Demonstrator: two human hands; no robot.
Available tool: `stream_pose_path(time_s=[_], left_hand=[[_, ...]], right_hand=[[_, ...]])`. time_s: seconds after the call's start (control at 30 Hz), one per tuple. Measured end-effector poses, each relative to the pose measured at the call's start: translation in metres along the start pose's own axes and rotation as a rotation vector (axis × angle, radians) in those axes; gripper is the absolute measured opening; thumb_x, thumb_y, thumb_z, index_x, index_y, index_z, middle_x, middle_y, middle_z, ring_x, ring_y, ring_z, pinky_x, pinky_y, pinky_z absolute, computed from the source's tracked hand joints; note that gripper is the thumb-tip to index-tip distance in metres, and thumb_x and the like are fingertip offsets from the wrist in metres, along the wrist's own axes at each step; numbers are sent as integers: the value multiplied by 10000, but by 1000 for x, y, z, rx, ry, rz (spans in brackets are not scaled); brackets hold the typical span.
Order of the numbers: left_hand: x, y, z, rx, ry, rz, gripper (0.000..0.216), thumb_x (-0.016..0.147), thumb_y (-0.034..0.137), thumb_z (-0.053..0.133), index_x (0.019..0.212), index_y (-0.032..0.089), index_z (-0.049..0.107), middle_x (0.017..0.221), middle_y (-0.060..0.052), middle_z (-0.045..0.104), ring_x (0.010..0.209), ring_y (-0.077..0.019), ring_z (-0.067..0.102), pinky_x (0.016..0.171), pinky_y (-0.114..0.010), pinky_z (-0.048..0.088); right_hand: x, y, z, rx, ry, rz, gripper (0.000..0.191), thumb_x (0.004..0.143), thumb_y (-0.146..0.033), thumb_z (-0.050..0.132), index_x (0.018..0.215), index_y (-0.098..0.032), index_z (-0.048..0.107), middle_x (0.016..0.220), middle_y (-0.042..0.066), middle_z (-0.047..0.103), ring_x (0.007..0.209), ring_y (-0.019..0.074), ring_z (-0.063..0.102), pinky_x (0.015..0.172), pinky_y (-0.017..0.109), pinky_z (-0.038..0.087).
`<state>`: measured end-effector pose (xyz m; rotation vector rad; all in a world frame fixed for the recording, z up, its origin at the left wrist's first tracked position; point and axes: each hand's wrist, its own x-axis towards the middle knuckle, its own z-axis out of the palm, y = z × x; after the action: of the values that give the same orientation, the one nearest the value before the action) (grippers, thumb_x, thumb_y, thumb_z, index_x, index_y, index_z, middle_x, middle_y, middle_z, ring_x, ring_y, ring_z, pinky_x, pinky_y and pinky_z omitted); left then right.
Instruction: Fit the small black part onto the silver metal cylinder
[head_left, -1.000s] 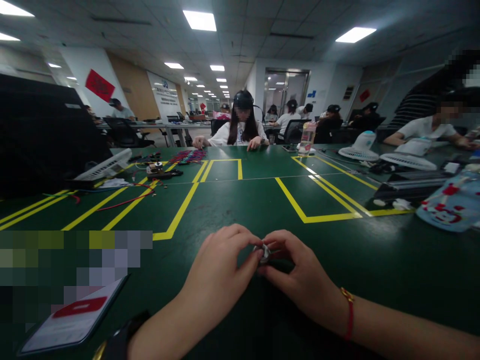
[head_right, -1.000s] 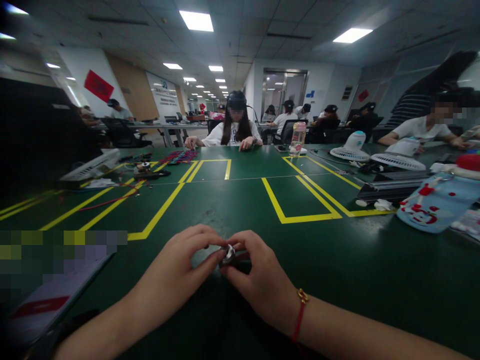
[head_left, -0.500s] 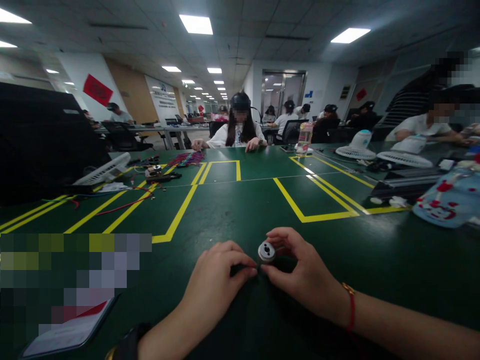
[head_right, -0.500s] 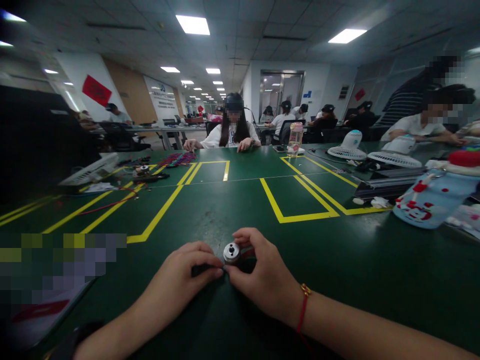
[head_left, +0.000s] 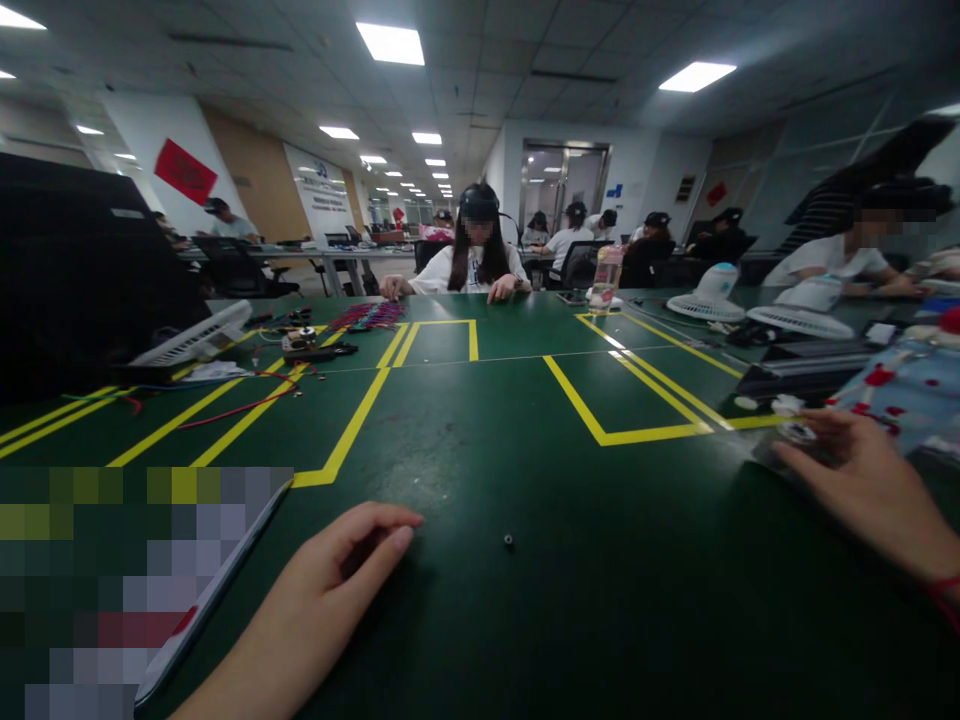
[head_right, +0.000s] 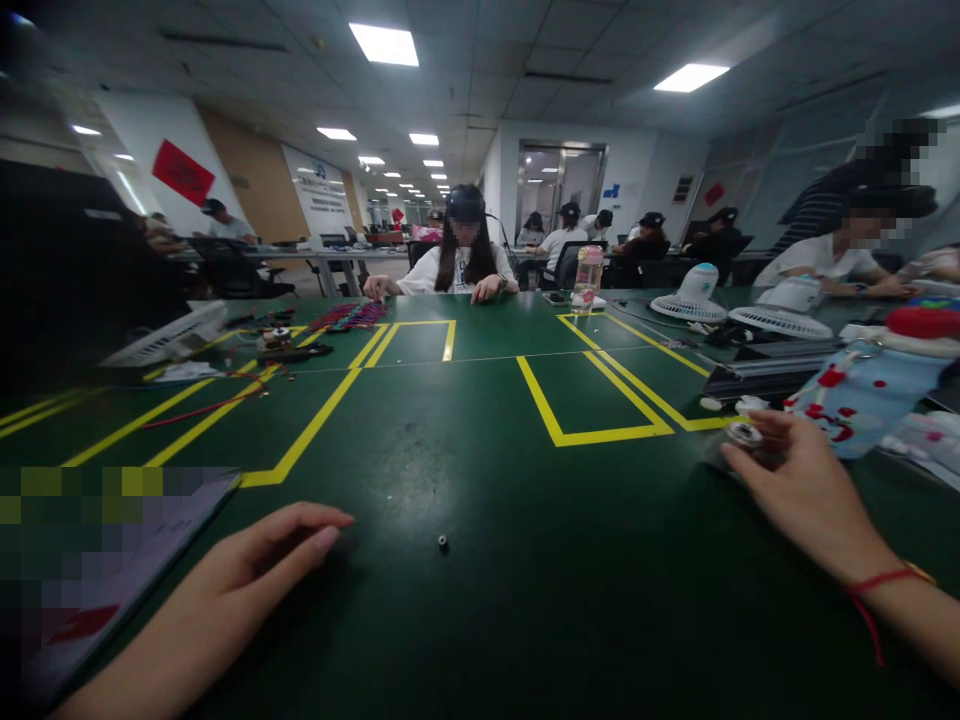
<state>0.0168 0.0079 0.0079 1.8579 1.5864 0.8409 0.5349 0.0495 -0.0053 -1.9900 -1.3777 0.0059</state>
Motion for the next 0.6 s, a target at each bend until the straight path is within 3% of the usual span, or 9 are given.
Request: stream_pose_path(time_s=[0.1, 0.17, 0.23, 0.3, 0.37, 0.4, 0.47, 0.53, 0.6], left_hand=[[1, -2, 1, -25, 3, -32, 227, 872, 422, 553, 932, 275, 715, 865, 1, 752, 827, -235, 703, 715, -317, 555], [1, -2, 3, -36, 6, -34, 237, 867, 432, 553, 919, 269, 716, 850, 0, 753, 807, -236, 706, 713, -323, 557], [1, -1, 4, -35, 9, -36, 233, 869, 425, 553, 912, 263, 715, 850, -2, 751, 812, -235, 705, 715, -323, 557], [0, -1, 5, -16, 8, -31, 224, 878, 412, 550, 920, 262, 711, 871, -5, 748, 834, -238, 702, 720, -325, 554], [-1, -2, 6, 0, 9, -9, 214, 885, 400, 548, 923, 264, 709, 889, -8, 745, 856, -243, 697, 737, -335, 552], [-2, -2, 6, 5, 9, 5, 209, 888, 395, 547, 925, 266, 707, 897, -10, 744, 865, -246, 696, 749, -343, 551], [-3, -3, 5, 3, 9, 33, 191, 892, 377, 547, 926, 272, 703, 904, -10, 740, 878, -245, 693, 768, -352, 552], [-3, -3, 4, 1, -8, 59, 170, 896, 355, 548, 923, 276, 697, 910, -7, 735, 889, -238, 690, 786, -352, 551], [-3, -2, 3, 6, -24, 76, 161, 899, 341, 546, 907, 275, 693, 905, -3, 732, 888, -232, 687, 793, -347, 547]], right_hand=[[14, 26, -12, -72, 36, 44, 639, 751, -538, 557, 1239, -141, 447, 1175, 228, 523, 1020, 347, 556, 799, 482, 456], [14, 24, -13, -181, 88, -10, 661, 762, -557, 528, 1232, -96, 469, 1137, 253, 526, 1037, 382, 535, 823, 518, 429], [6, 6, -8, -307, 183, -115, 713, 751, -560, 548, 1252, -57, 477, 1220, 294, 455, 1184, 439, 413, 932, 572, 334], [-13, -29, 2, -361, 217, -267, 717, 746, -564, 568, 1280, -92, 492, 1331, 257, 376, 1291, 420, 288, 1037, 563, 224], [-43, -76, 18, -291, 46, -474, 580, 785, -556, 548, 1248, -208, 550, 1337, 136, 421, 1276, 310, 348, 1074, 479, 245], [-60, -101, 27, -188, -147, -606, 492, 806, -538, 546, 1200, -247, 588, 1307, 96, 459, 1235, 268, 393, 1055, 450, 288], [-92, -151, 47, 8, -513, -693, 402, 844, -504, 536, 1181, -298, 610, 1306, 63, 468, 1198, 237, 417, 1008, 433, 342], [-115, -190, 65, 137, -666, -737, 366, 828, -489, 578, 1136, -301, 643, 1275, 61, 490, 1163, 238, 419, 980, 433, 348], [-124, -211, 78, 191, -698, -756, 269, 839, -449, 580, 1016, -276, 687, 1186, 56, 539, 1102, 222, 437, 958, 431, 343]])
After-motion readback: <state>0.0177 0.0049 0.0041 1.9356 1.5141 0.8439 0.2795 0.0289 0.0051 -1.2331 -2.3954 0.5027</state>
